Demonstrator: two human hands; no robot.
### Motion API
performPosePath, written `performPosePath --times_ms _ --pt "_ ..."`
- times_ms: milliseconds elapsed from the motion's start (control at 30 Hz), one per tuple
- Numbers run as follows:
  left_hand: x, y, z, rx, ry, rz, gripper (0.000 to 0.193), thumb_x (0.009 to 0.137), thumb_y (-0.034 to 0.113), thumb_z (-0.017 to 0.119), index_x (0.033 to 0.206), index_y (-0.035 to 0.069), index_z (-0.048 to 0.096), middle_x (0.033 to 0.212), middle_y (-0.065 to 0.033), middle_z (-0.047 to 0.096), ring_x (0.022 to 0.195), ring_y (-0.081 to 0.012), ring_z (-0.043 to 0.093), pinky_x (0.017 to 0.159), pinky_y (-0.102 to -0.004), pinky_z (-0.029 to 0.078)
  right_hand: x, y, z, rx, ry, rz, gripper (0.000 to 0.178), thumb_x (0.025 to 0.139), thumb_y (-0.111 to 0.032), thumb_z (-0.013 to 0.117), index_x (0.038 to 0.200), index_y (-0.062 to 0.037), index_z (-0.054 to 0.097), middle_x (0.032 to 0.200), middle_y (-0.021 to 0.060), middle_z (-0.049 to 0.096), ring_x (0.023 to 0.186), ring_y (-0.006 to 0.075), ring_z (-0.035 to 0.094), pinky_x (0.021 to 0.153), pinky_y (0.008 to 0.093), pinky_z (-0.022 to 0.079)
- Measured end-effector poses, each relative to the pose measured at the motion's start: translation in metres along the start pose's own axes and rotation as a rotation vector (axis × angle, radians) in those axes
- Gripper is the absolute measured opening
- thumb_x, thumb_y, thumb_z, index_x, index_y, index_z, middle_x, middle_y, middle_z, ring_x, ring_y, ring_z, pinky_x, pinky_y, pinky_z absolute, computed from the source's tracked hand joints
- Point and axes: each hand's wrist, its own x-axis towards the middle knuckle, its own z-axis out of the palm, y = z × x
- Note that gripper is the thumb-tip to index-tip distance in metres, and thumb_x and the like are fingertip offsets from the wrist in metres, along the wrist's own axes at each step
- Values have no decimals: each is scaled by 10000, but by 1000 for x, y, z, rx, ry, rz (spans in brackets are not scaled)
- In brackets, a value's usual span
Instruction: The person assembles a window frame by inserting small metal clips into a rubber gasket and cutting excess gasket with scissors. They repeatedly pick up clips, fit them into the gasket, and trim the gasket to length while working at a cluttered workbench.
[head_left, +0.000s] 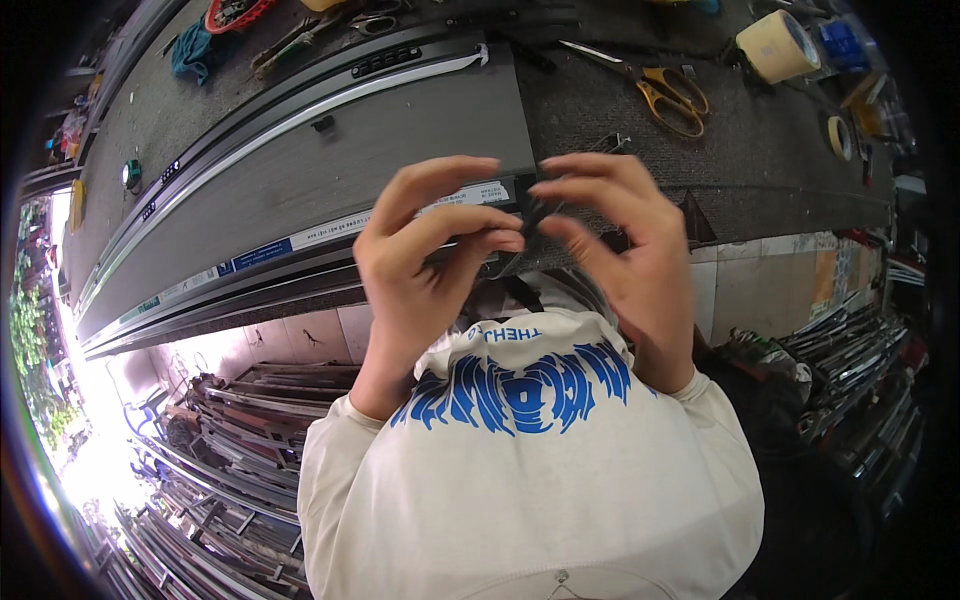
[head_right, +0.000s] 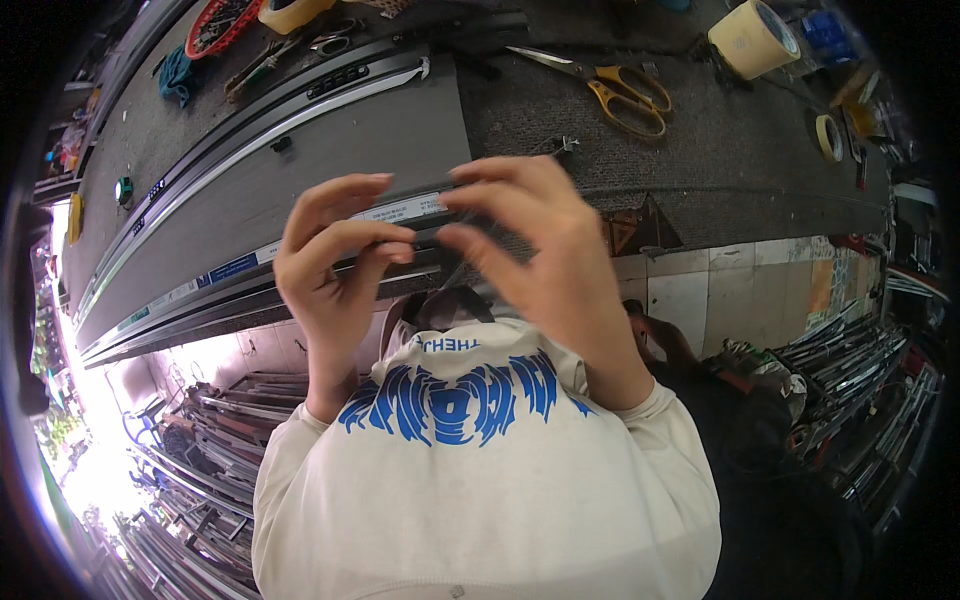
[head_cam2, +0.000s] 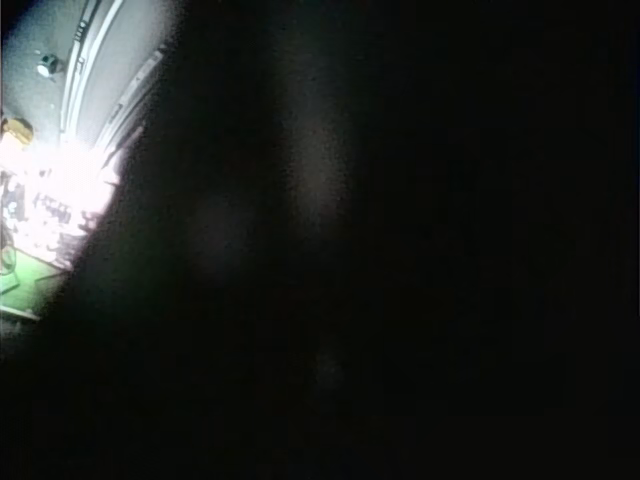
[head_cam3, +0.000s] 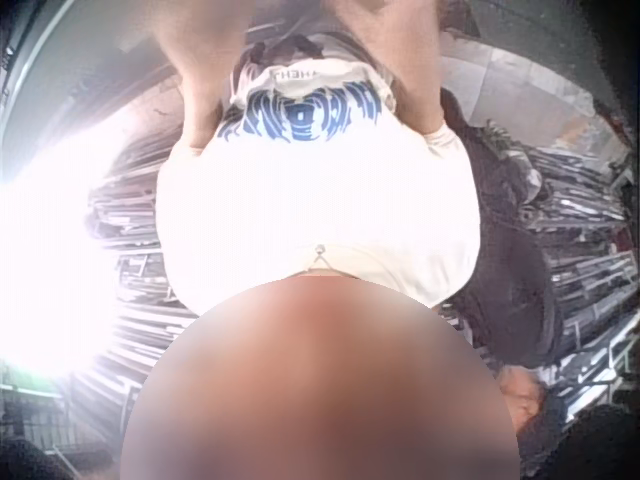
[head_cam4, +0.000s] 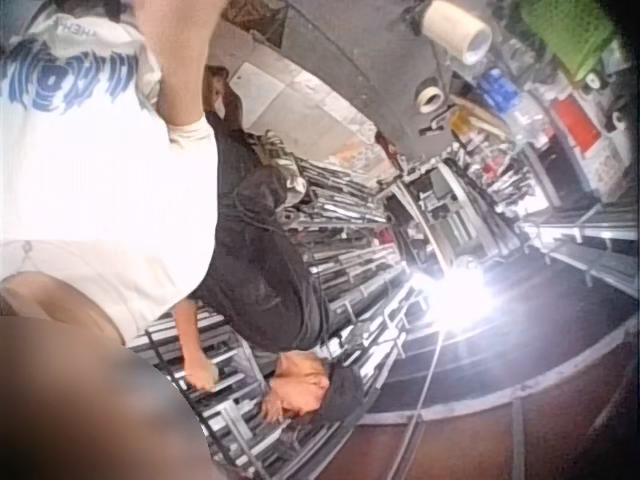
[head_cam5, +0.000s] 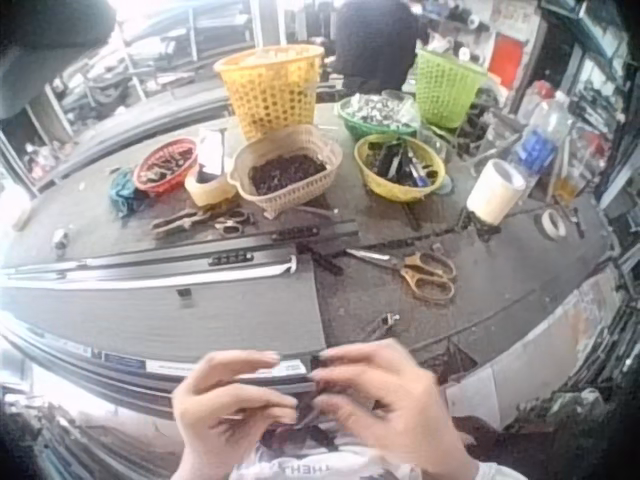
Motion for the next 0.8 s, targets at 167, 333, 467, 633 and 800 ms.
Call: performPosePath --times_ms 167,333,467,633,800 --pt "-1 2 10 -171 -56 -112 131 712 47 801 830 45 745 1085 -109 655 948 -232 691 778 -307 569 4 -10 9 214 -121 -39 210 793 -63 759 995 -18 725 1077 112 666 1015 242 619 784 318 542" --pt "-12 -2 19 -543 -96 -342 30 796 53 753 803 26 742 1108 -129 650 960 -200 683 775 -297 580 0 -4 5 290 -139 36 140 793 -51 763 927 -14 747 1034 107 677 974 214 636 797 312 541" --pt "-19 -5 42 -993 -52 -702 324 908 36 643 1226 -12 596 1249 -136 596 942 -144 658 741 -252 563 -3 2 16 701 35 137 117 816 -74 768 927 -40 761 1005 81 687 892 152 637 713 269 526" --pt "-21 -8 57 -346 154 -49 531 689 0 768 1197 87 641 1221 -101 606 940 -169 641 703 -256 550 -6 11 20 1039 -36 574 143 893 -98 701 948 33 718 832 57 659 668 77 626 580 182 493" --pt "-6 -33 35 107 -64 351 250 594 111 789 838 162 776 1133 -27 648 941 -225 626 686 -297 543 -3 18 14 988 -165 691 133 957 -115 618 925 12 592 743 26 627 577 44 557 485 164 381"
